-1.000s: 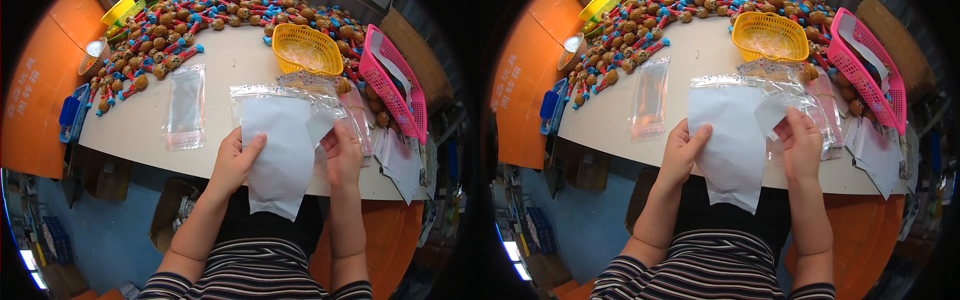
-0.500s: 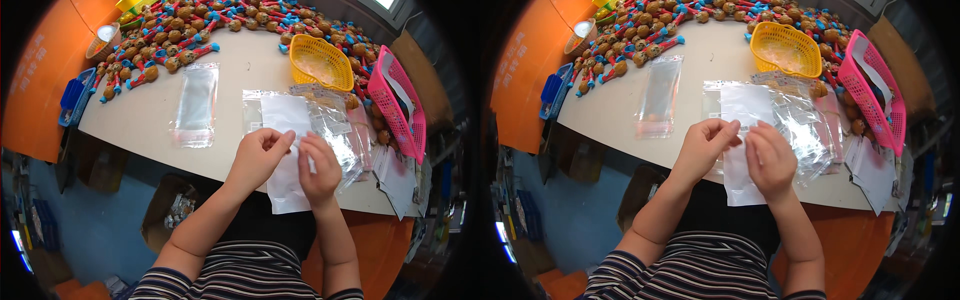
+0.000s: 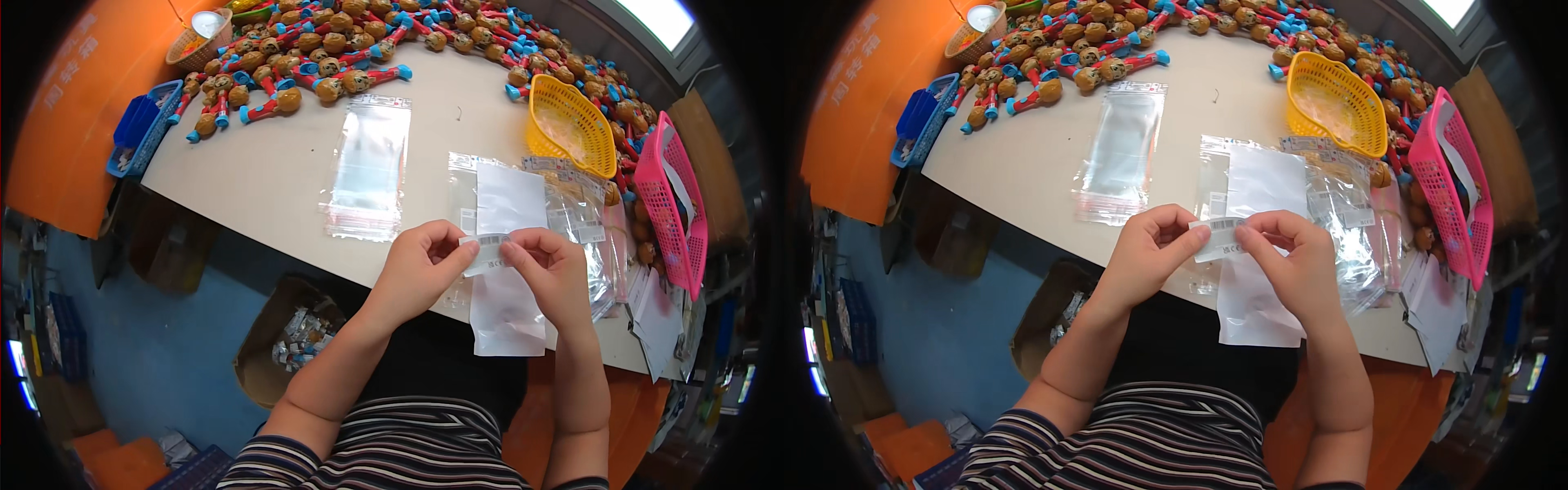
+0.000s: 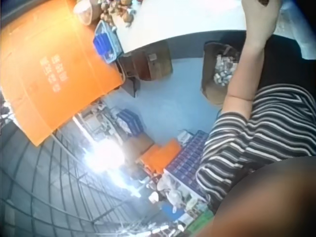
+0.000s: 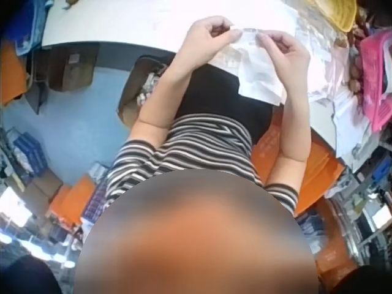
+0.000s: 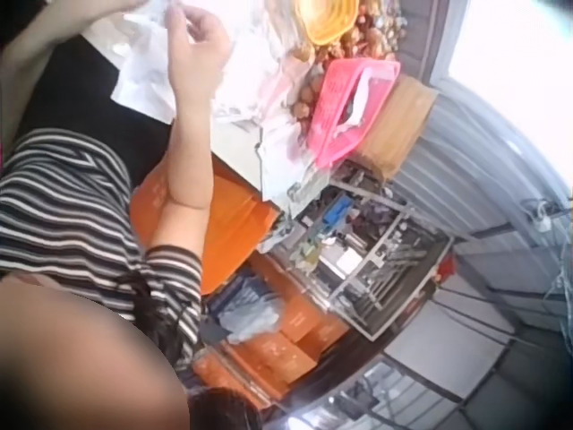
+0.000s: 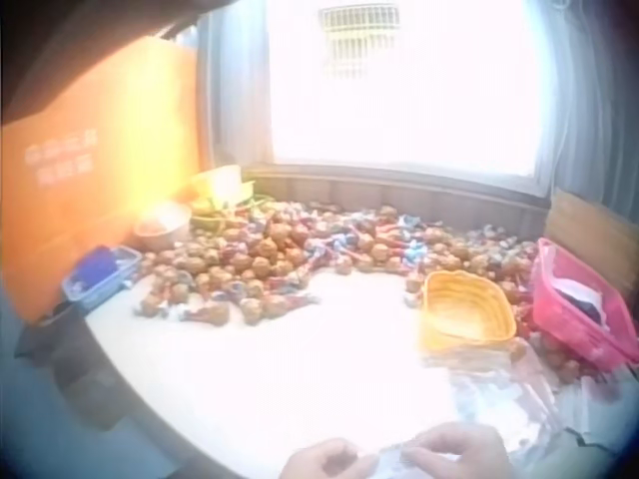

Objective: Sticking identification labels onto individual transparent plastic bags at a workstation.

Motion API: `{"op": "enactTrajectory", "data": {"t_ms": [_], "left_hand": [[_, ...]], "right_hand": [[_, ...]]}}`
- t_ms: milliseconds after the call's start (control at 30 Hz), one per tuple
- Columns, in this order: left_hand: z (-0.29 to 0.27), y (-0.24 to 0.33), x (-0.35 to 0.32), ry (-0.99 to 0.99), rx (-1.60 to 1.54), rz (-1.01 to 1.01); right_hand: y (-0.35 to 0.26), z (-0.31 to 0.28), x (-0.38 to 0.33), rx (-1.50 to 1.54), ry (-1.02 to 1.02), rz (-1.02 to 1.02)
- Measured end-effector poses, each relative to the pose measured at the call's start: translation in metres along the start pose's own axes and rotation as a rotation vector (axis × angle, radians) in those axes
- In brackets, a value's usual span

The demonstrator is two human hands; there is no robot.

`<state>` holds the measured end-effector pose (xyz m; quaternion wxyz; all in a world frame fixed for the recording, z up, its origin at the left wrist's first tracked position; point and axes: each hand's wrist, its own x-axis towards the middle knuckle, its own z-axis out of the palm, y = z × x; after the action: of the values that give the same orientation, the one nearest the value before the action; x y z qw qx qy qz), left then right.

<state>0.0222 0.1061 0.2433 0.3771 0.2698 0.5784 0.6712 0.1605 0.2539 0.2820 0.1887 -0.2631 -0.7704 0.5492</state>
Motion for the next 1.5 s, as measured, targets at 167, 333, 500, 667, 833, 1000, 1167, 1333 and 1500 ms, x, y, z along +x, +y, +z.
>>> {"op": "enactTrajectory", "data": {"t_ms": [167, 333, 500, 667, 833, 1000, 1167, 1333, 1500], "left_hand": [[-0.033, 0.000, 0.015, 0.507, 0.680, 0.211], [-0.063, -0.014, 0.059, 0.514, 1.417, 0.094], [-0.092, -0.041, 0.077, 0.515, 1.508, -0.002], [-0.134, -0.021, 0.061, 0.571, 1.533, -0.059], [-0.163, -0.002, 0.059, 0.807, 1.262, 0.084], [-0.197, 0.000, 0.073, 0.867, 1.306, -0.033], [-0.196, 0.016, 0.069, 0.877, 0.903, 0.151], [-0.178, 0.025, 0.065, 0.863, 0.786, 0.215], [-0.149, 0.016, 0.055, 0.706, 0.507, 0.120]], "right_hand": [[0.004, 0.011, 0.028, -0.002, 0.037, -0.105], [-0.006, 0.060, 0.057, 0.289, 0.055, 0.032], [-0.009, 0.084, 0.062, 0.241, -0.006, 0.145], [0.013, 0.092, 0.028, -0.341, -0.106, -0.359], [0.034, 0.079, 0.003, -0.784, -0.174, -0.376], [0.048, 0.058, -0.001, -0.797, -0.124, -0.376], [0.056, 0.043, -0.009, -0.815, -0.084, -0.390], [0.058, 0.030, -0.010, -0.833, -0.081, -0.436], [0.069, 0.015, -0.009, -0.765, -0.102, -0.460]]}}
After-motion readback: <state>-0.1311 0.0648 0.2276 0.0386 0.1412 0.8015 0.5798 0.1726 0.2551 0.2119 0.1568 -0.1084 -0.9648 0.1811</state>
